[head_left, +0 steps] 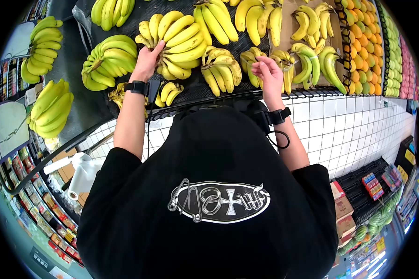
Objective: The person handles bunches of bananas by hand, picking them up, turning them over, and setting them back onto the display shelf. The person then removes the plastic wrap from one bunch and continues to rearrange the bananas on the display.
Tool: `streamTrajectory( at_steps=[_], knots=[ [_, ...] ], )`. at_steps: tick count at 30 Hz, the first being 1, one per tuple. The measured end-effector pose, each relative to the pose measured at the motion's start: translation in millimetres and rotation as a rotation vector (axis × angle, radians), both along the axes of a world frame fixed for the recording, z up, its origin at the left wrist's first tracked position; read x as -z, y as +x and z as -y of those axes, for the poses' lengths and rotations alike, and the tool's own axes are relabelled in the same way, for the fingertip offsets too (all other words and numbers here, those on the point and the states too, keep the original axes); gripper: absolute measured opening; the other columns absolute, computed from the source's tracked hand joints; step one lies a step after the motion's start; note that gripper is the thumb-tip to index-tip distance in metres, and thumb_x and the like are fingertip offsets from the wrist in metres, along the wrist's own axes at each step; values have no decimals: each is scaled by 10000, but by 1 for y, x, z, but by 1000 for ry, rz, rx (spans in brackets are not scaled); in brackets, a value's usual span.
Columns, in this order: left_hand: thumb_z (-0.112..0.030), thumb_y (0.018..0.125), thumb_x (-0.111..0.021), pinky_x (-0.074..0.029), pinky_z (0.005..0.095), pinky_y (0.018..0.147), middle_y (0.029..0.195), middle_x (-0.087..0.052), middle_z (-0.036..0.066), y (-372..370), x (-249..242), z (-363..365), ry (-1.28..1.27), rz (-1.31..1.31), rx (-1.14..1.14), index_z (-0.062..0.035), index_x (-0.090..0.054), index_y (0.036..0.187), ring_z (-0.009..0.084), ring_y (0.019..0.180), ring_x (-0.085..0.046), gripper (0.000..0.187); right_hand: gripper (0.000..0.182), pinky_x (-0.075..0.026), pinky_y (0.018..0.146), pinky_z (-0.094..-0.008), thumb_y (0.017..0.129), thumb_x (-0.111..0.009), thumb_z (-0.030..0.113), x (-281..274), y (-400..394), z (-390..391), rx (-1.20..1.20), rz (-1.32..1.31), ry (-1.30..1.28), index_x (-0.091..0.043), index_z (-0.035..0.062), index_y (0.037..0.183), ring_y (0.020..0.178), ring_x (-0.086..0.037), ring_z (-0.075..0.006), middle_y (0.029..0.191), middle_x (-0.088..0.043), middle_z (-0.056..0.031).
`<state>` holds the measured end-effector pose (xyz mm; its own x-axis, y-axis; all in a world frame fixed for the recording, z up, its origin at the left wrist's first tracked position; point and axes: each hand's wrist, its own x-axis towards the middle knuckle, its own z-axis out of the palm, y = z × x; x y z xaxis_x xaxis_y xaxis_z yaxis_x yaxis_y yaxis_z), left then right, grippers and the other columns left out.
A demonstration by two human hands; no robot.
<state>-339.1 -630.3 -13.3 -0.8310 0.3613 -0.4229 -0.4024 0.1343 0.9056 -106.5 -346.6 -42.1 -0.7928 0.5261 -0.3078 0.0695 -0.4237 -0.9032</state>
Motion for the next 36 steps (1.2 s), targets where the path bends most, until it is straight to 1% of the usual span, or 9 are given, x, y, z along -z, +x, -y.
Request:
streamTrajectory(
  at_steps=[5,6,13,14,19,23,28,34,36],
  knots=[
    [-264,884,-754,-534,280,756,936,-736,103,10,-34,-11,-282,-410,82,88,-677,1040,127,818,-676,393,206,-541,765,-248,997,-536,104,1,-1,17,19,-20,-8,-642,0,1140,801,-651,-117,931,-693,-73],
    [-328,862,-763,-536,286,730,877,-742,123,17,-65,-8,-623,-550,223,72,-691,1006,152,784,-701,431,208,-543,763,-248,998,-534,105,-1,2,24,7,-14,-11,-643,2,1142,802,-651,-117,932,-693,-73],
    [-312,815,-768,-530,393,659,751,-663,222,47,-51,16,-776,-676,381,26,-689,939,369,724,-665,369,227,-543,795,-260,1003,-535,124,0,-9,27,-70,28,17,-632,3,1170,837,-656,-131,963,-686,-79],
    [-273,813,-767,-528,400,657,766,-671,207,53,-43,18,-786,-897,426,4,-690,966,373,719,-661,325,227,-542,794,-258,1003,-533,124,-1,-11,26,-88,31,32,-633,5,1168,837,-656,-130,964,-687,-79],
    [-100,762,-752,-501,420,736,850,-658,159,69,-6,33,-688,-982,572,-7,-667,1005,365,833,-626,274,209,-544,769,-253,994,-540,115,-9,-28,29,-162,30,27,-648,13,1141,813,-659,-119,939,-699,-67],
    [-78,770,-735,-505,419,752,897,-648,143,85,-3,33,-665,-1053,502,-6,-662,1012,359,850,-621,263,220,-533,773,-249,999,-540,136,-11,-39,37,-279,46,61,-640,21,1158,821,-660,-117,954,-700,-67],
    [-111,763,-728,-515,417,751,856,-619,110,107,13,32,-725,-1058,408,-30,-642,951,321,839,-626,222,227,-529,786,-249,984,-566,121,-18,-56,55,-413,26,166,-628,17,1176,872,-656,-117,995,-690,-66],
    [-172,804,-720,-509,435,779,937,-635,119,113,16,35,-703,-906,364,-36,-634,1079,343,892,-621,318,265,-517,764,-236,933,-643,126,-33,-86,87,-541,-67,355,-650,44,1184,842,-632,-96,1011,-690,-43],
    [-251,829,-722,-505,428,828,1018,-638,142,114,16,38,-698,-833,380,-19,-606,1152,358,959,-615,415,295,-513,740,-232,888,-687,159,-43,-93,94,-633,-7,713,-665,73,1170,775,-624,-113,975,-694,-54]
  ],
)
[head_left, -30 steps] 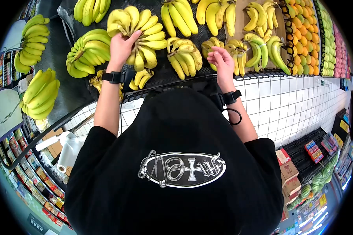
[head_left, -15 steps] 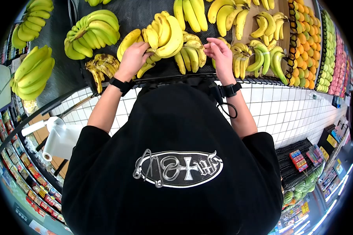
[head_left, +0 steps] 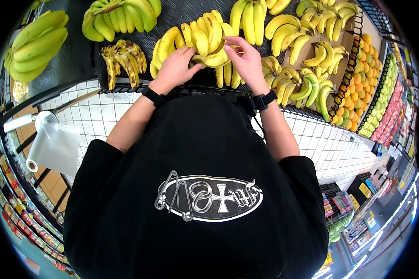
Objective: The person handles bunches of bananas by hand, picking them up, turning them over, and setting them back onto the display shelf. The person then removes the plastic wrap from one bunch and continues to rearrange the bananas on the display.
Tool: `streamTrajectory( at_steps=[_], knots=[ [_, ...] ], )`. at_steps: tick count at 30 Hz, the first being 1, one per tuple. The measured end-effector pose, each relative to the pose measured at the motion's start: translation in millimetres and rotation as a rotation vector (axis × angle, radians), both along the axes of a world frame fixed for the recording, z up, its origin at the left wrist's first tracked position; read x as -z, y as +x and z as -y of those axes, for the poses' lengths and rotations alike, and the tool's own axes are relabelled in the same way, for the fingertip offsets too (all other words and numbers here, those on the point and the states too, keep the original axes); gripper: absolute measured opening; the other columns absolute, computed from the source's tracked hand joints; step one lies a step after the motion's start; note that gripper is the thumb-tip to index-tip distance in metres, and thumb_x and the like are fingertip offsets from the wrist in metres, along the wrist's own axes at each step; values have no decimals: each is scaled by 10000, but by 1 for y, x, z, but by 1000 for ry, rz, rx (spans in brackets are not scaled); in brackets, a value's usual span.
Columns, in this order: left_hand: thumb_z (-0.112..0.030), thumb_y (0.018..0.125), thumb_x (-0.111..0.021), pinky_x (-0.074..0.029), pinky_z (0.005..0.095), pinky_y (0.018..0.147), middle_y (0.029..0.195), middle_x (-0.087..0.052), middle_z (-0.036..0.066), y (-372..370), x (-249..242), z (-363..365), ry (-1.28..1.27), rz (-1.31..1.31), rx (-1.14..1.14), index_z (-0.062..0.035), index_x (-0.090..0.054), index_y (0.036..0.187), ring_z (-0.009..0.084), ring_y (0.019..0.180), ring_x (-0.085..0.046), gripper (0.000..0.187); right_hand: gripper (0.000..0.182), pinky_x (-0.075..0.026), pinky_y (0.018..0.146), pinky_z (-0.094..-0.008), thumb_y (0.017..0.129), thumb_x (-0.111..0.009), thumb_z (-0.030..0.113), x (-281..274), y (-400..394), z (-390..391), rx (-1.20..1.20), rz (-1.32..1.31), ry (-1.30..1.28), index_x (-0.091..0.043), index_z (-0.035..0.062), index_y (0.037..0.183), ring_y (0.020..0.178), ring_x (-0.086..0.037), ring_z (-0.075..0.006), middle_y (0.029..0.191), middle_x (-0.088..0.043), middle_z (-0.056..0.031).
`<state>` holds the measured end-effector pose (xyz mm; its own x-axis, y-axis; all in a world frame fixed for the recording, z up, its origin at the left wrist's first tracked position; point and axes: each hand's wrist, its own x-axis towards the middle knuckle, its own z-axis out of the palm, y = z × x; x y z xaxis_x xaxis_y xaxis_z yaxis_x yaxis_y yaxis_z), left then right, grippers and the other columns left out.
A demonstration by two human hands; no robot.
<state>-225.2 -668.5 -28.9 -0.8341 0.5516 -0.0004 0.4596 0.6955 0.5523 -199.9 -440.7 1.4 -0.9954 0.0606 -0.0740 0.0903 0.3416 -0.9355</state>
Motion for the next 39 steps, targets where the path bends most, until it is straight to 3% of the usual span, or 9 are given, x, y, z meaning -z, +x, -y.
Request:
streamTrajectory(
  at_steps=[2,4,5,8,12,16,22,27,39],
  knots=[
    [-330,861,-709,-491,417,885,1078,-632,182,-2,-2,-2,98,37,23,8,-588,1180,382,1019,-600,481,317,-517,795,-277,853,-703,179,3,-5,4,-48,45,106,-671,98,1158,870,-634,-184,1054,-670,-88],
    [-376,881,-696,-474,405,929,1114,-627,203,-2,-5,-3,155,46,14,26,-573,1200,384,1057,-596,527,297,-504,871,-343,846,-696,178,12,-4,9,29,-326,450,-676,107,1134,1009,-599,-254,1178,-616,-115],
    [-413,878,-689,-476,407,931,1111,-639,201,-5,-6,-3,203,127,16,27,-581,1196,370,1070,-598,554,364,-477,934,-383,835,-704,190,16,-3,7,54,-297,463,-639,97,1181,1120,-545,-299,1268,-558,-145],
    [-446,882,-679,-477,403,931,1106,-654,204,-8,1,-1,290,236,-3,34,-593,1183,359,1080,-605,573,500,-496,906,-361,819,-729,226,22,-1,6,167,-74,327,-576,73,1270,1074,-579,-292,1265,-552,-172],
    [-412,895,-676,-484,395,917,1095,-663,207,-13,0,1,316,264,12,38,-607,1167,360,1048,-627,530,632,-516,856,-318,856,-734,301,20,-1,2,160,194,62,-494,53,1386,952,-627,-188,1205,-621,-144],
    [-397,889,-685,-491,393,905,1070,-666,195,-14,-4,1,341,241,36,27,-614,1153,362,1018,-631,505,659,-543,800,-319,827,-757,285,31,0,-2,150,138,54,-483,46,1377,874,-666,-193,1103,-678,-147],
    [-255,845,-728,-471,412,949,1108,-662,176,-12,-6,15,28,238,99,-18,-587,1193,368,1044,-615,445,693,-548,747,-282,816,-771,193,26,2,7,227,98,-230,-449,51,1413,873,-653,-147,1215,-609,-148],
    [-255,792,-761,-448,435,961,1110,-672,155,-6,1,14,-119,16,55,-60,-595,1208,329,1007,-634,489,679,-543,738,-274,820,-763,167,3,-4,11,146,78,-208,-455,50,1414,849,-642,-143,1237,-586,-155],
    [-317,732,-801,-525,427,739,884,-703,115,-33,3,1,-277,156,103,-144,-623,1241,328,840,-679,567,622,-537,750,-301,888,-692,276,33,1,6,161,88,-75,-450,83,1428,832,-666,-165,1166,-645,-168]
  ],
)
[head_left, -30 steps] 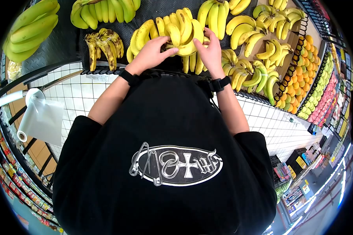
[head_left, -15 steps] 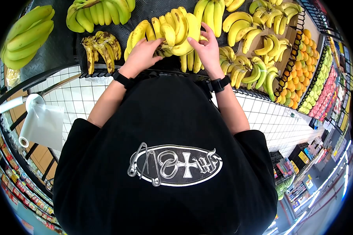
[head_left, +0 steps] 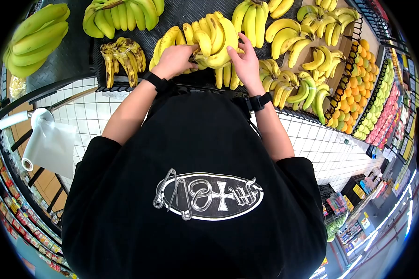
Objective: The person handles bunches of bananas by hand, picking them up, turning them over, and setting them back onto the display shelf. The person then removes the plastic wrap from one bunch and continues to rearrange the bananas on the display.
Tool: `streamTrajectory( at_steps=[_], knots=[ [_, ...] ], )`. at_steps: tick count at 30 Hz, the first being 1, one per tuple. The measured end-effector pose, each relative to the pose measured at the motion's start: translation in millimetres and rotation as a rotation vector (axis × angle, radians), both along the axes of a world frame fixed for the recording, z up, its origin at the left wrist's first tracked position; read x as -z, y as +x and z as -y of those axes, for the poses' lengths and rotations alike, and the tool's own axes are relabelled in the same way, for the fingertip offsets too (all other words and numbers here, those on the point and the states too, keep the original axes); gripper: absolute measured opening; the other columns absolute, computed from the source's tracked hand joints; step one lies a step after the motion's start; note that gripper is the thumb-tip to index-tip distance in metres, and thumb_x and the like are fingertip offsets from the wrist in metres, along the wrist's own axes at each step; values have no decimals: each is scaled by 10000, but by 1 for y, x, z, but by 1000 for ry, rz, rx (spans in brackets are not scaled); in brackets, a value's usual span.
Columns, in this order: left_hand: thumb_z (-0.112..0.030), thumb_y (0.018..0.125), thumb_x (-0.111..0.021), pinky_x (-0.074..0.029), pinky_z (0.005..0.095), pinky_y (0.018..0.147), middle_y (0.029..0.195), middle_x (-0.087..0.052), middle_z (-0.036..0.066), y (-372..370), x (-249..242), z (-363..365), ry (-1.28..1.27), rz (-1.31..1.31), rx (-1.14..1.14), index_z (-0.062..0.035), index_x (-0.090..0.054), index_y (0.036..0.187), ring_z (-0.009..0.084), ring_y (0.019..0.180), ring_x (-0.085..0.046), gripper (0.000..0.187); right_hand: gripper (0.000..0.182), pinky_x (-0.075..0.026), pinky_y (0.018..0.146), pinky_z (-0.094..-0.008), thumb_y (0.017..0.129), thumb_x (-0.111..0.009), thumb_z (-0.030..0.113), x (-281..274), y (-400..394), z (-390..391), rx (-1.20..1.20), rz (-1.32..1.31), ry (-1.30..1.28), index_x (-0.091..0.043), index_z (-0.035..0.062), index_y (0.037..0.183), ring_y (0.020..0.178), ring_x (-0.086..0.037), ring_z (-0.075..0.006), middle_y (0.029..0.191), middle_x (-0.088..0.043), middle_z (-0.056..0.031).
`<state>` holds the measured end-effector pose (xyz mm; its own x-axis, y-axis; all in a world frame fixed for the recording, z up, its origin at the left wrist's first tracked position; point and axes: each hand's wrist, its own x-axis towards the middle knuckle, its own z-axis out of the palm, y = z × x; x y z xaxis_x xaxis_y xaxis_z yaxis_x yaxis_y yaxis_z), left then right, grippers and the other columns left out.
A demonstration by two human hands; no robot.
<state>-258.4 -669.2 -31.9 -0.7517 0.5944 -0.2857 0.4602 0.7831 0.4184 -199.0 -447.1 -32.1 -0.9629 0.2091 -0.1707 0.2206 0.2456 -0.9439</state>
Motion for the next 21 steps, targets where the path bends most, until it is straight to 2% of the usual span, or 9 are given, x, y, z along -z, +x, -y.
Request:
streamTrajectory(
  at_steps=[4,6,10,12,13,15,17,18,21],
  knots=[
    [-318,734,-801,-525,429,742,870,-709,122,-5,-1,-2,-27,43,25,-150,-630,1258,326,849,-679,577,605,-542,751,-302,899,-686,257,6,6,-3,8,53,-81,-450,81,1427,828,-676,-165,1158,-650,-168],
    [-324,729,-806,-517,441,763,881,-713,147,-4,-4,-2,13,66,3,-67,-681,1098,353,866,-668,467,591,-542,763,-299,904,-681,241,4,9,-2,20,50,-140,-452,81,1425,847,-679,-161,1156,-652,-166],
    [-272,743,-800,-516,431,774,901,-711,165,-5,-4,-2,55,85,-25,-58,-691,1109,353,874,-666,437,559,-538,797,-286,915,-666,204,-1,8,-5,7,40,-202,-459,81,1419,890,-680,-142,1158,-657,-164],
    [-269,724,-809,-522,429,786,924,-705,181,-7,1,1,204,51,-79,-84,-706,1120,366,878,-667,449,547,-535,802,-281,915,-664,204,-1,8,-8,14,20,-216,-469,80,1412,892,-677,-139,1164,-657,-161],
    [-269,724,-809,-522,429,786,924,-705,181,-9,0,2,202,52,-62,-84,-706,1120,366,878,-667,449,536,-532,808,-277,916,-662,204,-2,9,-9,6,3,-226,-479,79,1405,894,-675,-135,1170,-658,-159],
    [-235,725,-809,-523,428,791,925,-704,189,-11,-4,3,240,62,-140,-52,-708,1093,374,885,-666,424,485,-531,796,-270,919,-653,191,-6,11,-13,30,-17,-239,-518,73,1370,880,-669,-124,1166,-666,-140],
    [-205,736,-802,-531,408,790,935,-706,189,-14,-7,4,241,45,-123,-32,-704,1088,369,885,-671,404,477,-519,822,-258,959,-621,161,-11,10,-19,-12,4,-235,-475,35,1395,941,-645,-125,1217,-630,-138],
    [-198,739,-801,-532,400,793,941,-708,187,-14,-15,4,247,48,-137,-28,-702,1088,363,884,-674,401,418,-524,773,-249,923,-645,174,-11,12,-20,59,-38,-246,-564,54,1315,848,-651,-94,1127,-684,-102],
    [-186,745,-806,-537,365,764,908,-717,180,-16,-38,6,267,60,-131,-19,-704,1080,321,828,-698,388,401,-519,765,-232,931,-636,169,-7,15,-31,96,-25,-254,-571,43,1306,845,-646,-88,1121,-682,-93]
  ],
)
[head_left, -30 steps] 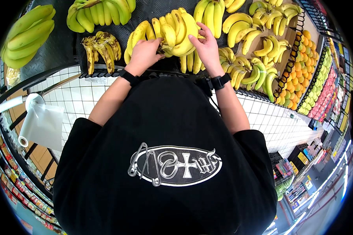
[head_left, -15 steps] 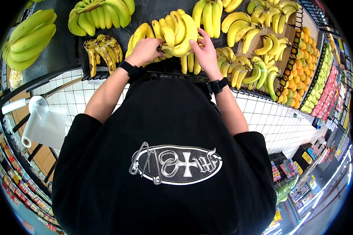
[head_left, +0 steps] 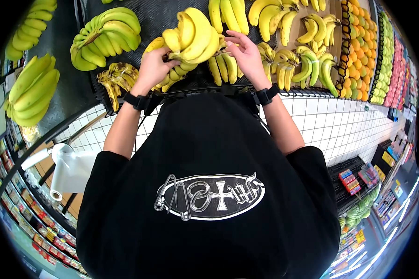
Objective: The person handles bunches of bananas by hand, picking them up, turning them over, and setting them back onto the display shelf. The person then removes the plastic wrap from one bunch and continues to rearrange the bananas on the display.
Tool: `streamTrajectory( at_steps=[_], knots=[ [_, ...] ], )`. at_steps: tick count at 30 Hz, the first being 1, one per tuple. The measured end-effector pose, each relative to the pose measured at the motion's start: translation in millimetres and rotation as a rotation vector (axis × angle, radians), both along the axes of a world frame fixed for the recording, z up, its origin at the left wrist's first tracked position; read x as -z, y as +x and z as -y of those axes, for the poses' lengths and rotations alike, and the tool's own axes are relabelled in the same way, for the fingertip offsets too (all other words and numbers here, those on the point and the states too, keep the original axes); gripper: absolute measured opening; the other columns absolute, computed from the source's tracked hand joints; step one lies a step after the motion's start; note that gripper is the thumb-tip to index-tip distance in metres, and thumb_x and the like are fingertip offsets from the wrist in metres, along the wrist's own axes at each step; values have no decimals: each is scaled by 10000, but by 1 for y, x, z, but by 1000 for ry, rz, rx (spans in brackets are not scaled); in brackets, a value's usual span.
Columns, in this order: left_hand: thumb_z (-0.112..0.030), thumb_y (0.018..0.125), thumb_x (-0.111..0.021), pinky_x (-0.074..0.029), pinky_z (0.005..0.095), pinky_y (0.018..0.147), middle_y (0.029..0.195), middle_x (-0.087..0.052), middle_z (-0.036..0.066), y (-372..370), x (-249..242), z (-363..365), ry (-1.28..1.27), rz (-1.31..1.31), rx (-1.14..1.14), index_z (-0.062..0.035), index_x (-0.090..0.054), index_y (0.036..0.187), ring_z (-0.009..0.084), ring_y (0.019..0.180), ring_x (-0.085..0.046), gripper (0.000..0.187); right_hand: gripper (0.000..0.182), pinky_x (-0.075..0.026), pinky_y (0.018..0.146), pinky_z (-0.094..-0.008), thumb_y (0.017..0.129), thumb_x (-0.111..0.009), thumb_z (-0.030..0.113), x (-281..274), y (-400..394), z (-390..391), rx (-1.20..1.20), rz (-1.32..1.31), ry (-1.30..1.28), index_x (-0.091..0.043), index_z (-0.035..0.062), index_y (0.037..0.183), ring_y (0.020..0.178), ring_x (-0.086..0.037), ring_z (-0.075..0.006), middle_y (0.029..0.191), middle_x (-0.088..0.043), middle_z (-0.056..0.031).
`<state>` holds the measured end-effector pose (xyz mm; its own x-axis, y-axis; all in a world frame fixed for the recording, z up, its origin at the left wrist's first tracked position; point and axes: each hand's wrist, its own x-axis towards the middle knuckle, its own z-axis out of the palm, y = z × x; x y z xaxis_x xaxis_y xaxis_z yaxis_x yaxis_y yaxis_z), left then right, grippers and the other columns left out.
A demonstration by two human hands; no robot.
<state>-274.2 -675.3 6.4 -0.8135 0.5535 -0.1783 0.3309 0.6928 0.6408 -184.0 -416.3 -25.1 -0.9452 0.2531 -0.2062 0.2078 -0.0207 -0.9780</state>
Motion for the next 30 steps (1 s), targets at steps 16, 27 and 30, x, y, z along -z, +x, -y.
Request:
streamTrajectory(
  at_steps=[16,27,30],
  knots=[
    [17,848,-726,-534,302,868,1082,-690,159,-28,-38,2,704,759,-493,97,-604,1156,189,925,-679,341,558,-527,807,-269,933,-677,287,0,-14,-4,-85,42,-278,-471,97,1415,910,-624,-116,1128,-628,-78],
    [-31,897,-696,-526,254,822,1049,-682,80,-47,-22,9,693,835,-703,14,-619,1124,135,900,-654,244,802,-437,1068,-409,795,-803,213,2,-26,27,-452,-255,136,-397,174,1485,1300,-485,-266,1470,-435,-121],
    [-29,919,-663,-534,281,882,1092,-671,98,-56,-16,0,703,852,-729,20,-595,1165,157,969,-652,259,829,-367,1129,-389,778,-807,224,8,-37,30,-465,-369,185,-390,156,1490,1371,-416,-295,1498,-400,-164]
  ],
)
